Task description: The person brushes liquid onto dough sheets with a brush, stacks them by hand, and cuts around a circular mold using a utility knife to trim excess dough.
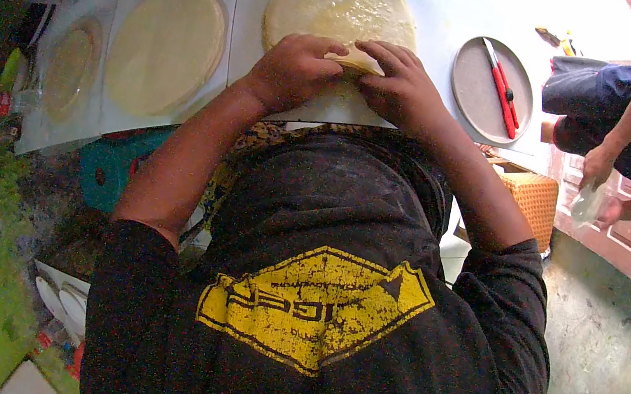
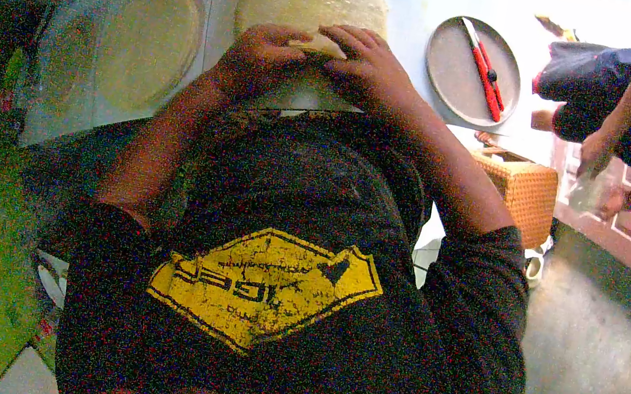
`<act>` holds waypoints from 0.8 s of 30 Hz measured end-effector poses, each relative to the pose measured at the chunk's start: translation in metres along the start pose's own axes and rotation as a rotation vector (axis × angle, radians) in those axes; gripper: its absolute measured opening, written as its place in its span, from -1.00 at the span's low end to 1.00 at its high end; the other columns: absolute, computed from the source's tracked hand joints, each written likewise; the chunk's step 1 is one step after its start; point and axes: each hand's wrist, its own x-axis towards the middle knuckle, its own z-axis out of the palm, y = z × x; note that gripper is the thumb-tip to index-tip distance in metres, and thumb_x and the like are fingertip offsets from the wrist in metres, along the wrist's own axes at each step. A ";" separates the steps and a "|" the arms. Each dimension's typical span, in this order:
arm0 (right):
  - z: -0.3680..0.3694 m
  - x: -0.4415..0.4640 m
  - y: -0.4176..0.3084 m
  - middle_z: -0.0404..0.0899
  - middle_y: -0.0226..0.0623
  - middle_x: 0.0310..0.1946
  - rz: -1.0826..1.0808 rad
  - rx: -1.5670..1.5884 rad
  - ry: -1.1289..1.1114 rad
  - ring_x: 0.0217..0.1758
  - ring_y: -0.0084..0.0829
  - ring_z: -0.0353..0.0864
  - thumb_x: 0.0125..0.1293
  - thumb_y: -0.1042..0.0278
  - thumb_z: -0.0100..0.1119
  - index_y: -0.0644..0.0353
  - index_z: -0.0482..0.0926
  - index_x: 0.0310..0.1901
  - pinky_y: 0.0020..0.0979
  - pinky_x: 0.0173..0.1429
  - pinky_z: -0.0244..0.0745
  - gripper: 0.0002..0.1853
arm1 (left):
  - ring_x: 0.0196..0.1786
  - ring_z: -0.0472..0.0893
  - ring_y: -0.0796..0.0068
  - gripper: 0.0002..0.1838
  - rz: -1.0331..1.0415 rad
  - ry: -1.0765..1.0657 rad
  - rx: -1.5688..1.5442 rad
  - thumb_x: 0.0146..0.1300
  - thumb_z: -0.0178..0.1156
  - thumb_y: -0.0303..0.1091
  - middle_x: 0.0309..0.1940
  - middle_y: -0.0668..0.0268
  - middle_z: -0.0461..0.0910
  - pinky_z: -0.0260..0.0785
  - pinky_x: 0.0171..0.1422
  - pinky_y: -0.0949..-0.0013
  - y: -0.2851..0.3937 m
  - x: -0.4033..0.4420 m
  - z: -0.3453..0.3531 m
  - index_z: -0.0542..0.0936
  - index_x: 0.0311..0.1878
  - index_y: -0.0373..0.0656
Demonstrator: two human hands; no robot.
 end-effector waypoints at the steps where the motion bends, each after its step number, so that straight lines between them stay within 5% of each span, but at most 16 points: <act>1: 0.002 0.000 0.001 0.41 -0.21 0.28 0.000 0.000 0.000 0.31 -0.09 0.40 0.09 0.35 0.36 0.04 0.66 -0.21 -0.11 0.31 0.35 -0.80 | -0.06 0.66 0.06 -0.87 0.011 0.000 0.025 0.08 0.29 -0.34 -0.05 0.12 0.66 0.49 0.02 0.08 0.001 0.000 0.000 0.65 -0.29 -0.11; 24: -0.002 0.006 0.010 0.52 -0.22 0.12 0.026 0.073 -0.069 0.11 -0.10 0.52 0.10 0.34 0.35 0.06 0.61 -0.15 -0.15 0.17 0.42 -0.75 | -0.14 0.66 0.05 -0.74 0.153 -0.030 0.180 -0.05 0.36 -0.30 -0.13 0.15 0.67 0.51 -0.07 0.05 0.003 0.005 -0.004 0.59 -0.25 -0.11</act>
